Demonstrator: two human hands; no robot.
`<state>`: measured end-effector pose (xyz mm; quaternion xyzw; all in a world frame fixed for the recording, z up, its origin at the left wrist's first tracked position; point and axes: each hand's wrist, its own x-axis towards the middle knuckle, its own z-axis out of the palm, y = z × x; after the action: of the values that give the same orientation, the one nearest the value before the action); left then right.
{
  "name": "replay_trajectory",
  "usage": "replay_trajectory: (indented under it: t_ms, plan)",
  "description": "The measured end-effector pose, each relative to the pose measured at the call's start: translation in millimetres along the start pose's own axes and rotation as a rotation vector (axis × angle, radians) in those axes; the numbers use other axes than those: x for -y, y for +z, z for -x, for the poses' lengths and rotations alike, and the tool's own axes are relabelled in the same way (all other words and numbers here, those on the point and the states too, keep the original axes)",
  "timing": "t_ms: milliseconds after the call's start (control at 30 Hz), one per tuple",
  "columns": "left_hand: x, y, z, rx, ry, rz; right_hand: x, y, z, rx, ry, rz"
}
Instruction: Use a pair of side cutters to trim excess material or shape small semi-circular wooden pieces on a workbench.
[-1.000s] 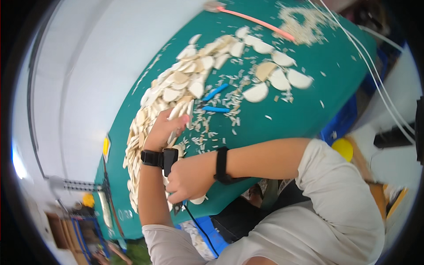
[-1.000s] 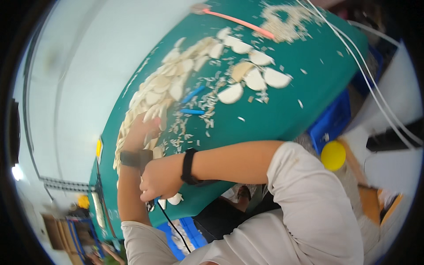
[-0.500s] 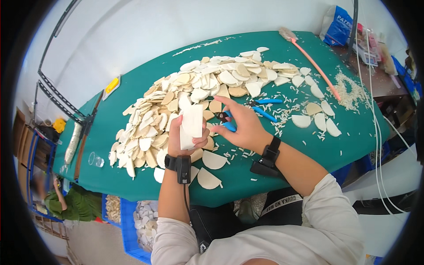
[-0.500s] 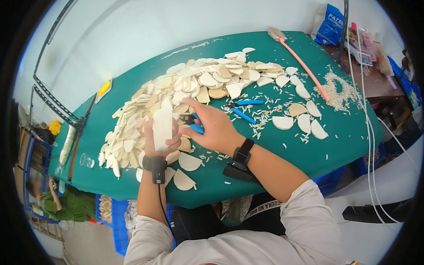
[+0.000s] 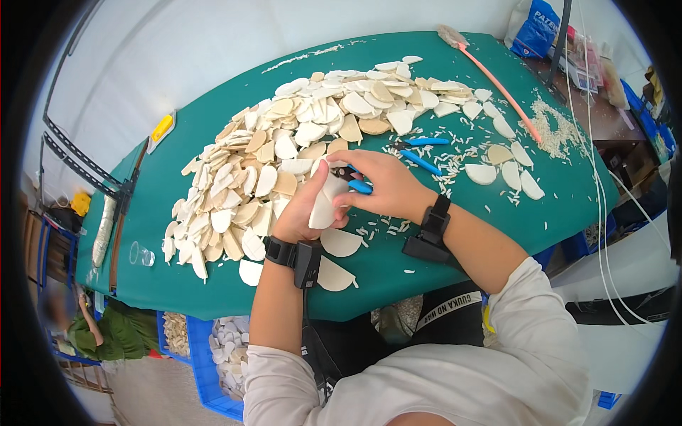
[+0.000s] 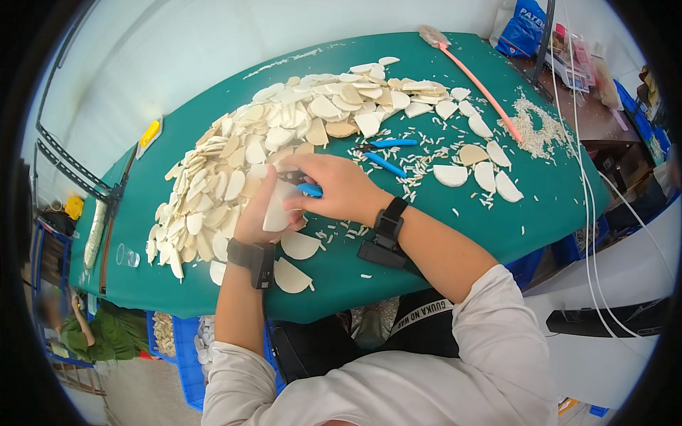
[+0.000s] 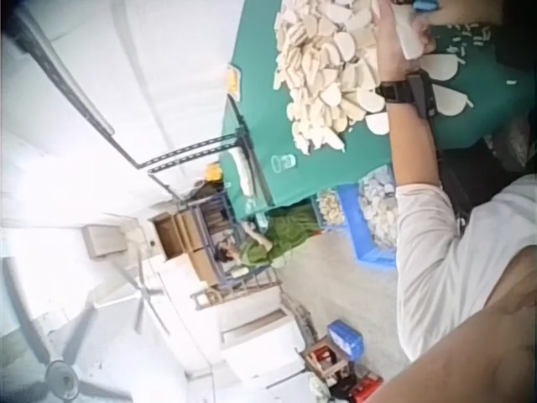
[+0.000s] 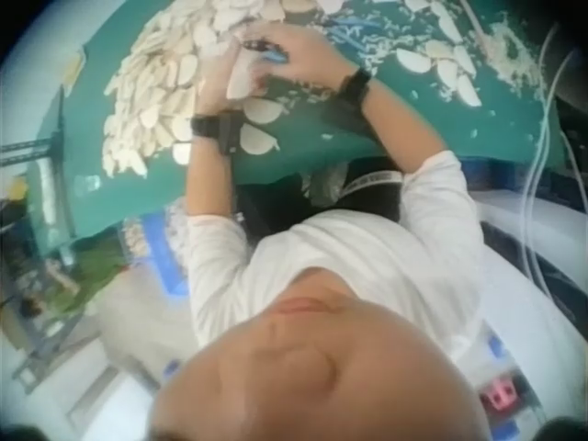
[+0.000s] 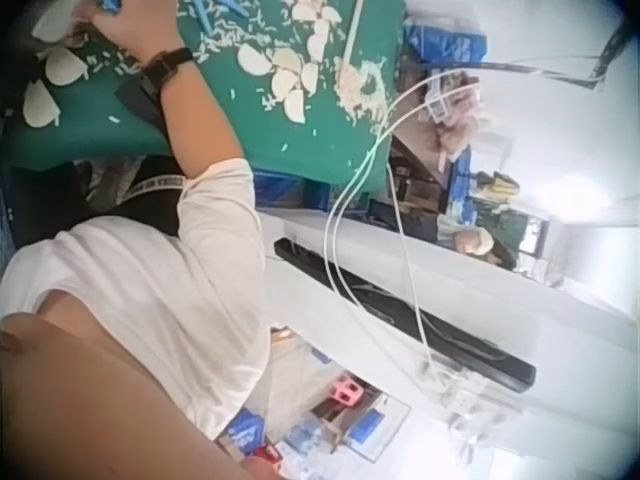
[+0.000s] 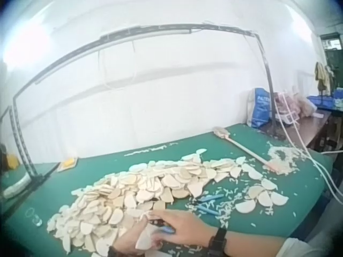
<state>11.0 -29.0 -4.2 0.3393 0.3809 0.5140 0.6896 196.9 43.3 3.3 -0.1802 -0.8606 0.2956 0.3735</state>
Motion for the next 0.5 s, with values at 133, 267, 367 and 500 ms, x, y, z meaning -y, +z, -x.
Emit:
replay_trajectory:
  t_ms: [133, 267, 367, 500]
  plan:
    - [-3, -3, 13, -0.034, 0.006, 0.019, 6, 8, -3, 0.017, -0.056, 0.029]
    - [-31, 28, 26, -0.222, 0.414, -0.29, -20, 11, 2, -0.508, 0.079, 0.116]
    - [-73, 72, 107, -0.472, 0.735, -0.388, -42, 7, -1, -0.604, 0.191, 0.057]
    - [-110, 71, 236, -0.888, 1.181, -0.691, -69, -14, -8, -0.63, 0.266, -0.195]
